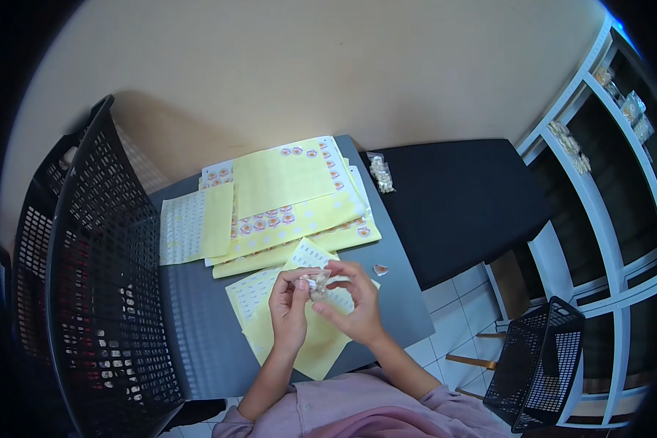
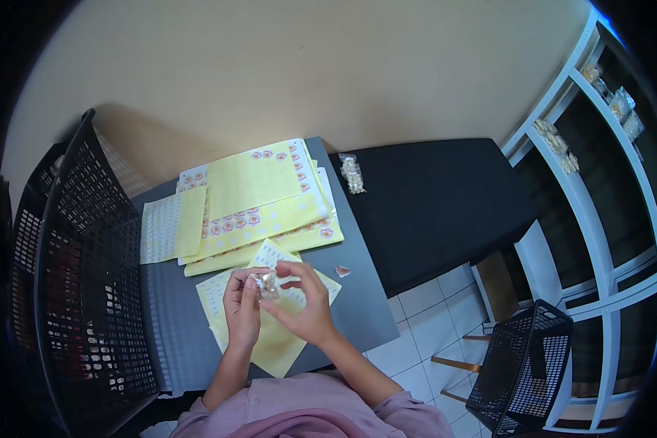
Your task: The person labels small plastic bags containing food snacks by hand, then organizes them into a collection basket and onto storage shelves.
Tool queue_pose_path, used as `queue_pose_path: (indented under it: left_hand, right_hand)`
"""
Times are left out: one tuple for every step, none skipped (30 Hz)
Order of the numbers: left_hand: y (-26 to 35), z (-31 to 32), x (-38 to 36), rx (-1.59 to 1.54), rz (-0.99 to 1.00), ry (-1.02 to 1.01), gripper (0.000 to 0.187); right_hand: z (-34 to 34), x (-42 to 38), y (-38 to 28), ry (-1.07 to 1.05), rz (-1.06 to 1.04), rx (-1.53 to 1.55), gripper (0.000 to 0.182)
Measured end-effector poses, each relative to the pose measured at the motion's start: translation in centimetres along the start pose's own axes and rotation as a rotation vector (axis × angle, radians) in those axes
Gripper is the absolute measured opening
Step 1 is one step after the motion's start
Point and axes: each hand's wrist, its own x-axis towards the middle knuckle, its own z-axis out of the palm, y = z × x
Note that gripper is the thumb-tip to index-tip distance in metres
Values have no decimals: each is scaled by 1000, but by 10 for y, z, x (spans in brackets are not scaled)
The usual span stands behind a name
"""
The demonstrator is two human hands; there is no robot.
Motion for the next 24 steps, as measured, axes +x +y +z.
queue_pose_path:
  left_hand:
    - [-3,2,0,-2,3,0,14]
    - [-7,2,0,-19,-33,-74,17]
    - [-10,4,1,-36,-68,-147,23]
    - [-10,10,1,-35,-66,-147,23]
    - [-6,19,1,72,-15,-104,32]
    - [-2,25,1,181,37,-62,43]
    - [0,26,2,183,38,-64,43]
    - [3,23,2,248,54,-49,50]
    - [5,19,2,312,69,-32,58]
    - [7,13,1,421,80,9,57]
    - [9,7,-1,465,103,65,54]
    - [11,-1,-3,531,115,131,52]
    - [12,-11,-7,596,127,198,50]
    - [9,-25,-12,633,145,276,48]
    - [5,-38,-18,671,162,355,45]
    - [6,-46,-25,708,159,430,45]
    - [6,-55,-33,746,157,506,44]
    - [6,-69,-43,807,136,573,42]
    - [6,-84,-56,869,113,639,41]
    - [4,-95,-68,873,110,647,41]
    - [2,-105,-79,914,103,714,39]
    - [0,-114,-90,954,97,782,36]
    - [-1,-119,-97,954,98,789,36]
    - [-2,-122,-104,962,94,820,34]
  right_hand:
    - [-3,-1,4,-1,-3,-1,51]
    - [-6,-2,8,-6,46,14,47]
    - [-8,0,10,-11,96,29,43]
    - [-11,1,11,37,98,68,37]
    - [-17,4,18,38,96,69,37]
    - [-27,7,29,47,97,63,38]
    - [-37,10,36,57,99,57,38]
    - [-55,22,36,71,128,25,36]
    - [-70,38,38,169,157,75,34]
    - [-85,56,40,266,185,127,32]
    - [-105,70,60,297,211,62,30]
    - [-122,85,82,311,173,-21,31]
    - [-138,94,110,316,215,-114,30]
    - [-150,101,134,272,241,-202,28]
    - [-156,105,155,266,239,-201,28]
    - [-161,107,175,208,292,-295,28]
    - [-163,108,192,148,344,-387,28]
    - [-161,109,206,166,315,-379,28]
    - [-159,110,207,157,319,-375,28]
    - [-156,113,204,162,323,-418,27]
    - [-154,115,203,166,327,-461,27]
    - [-153,114,203,159,328,-459,27]
    - [-152,115,203,143,306,-539,27]
    - [-152,118,201,127,282,-620,27]
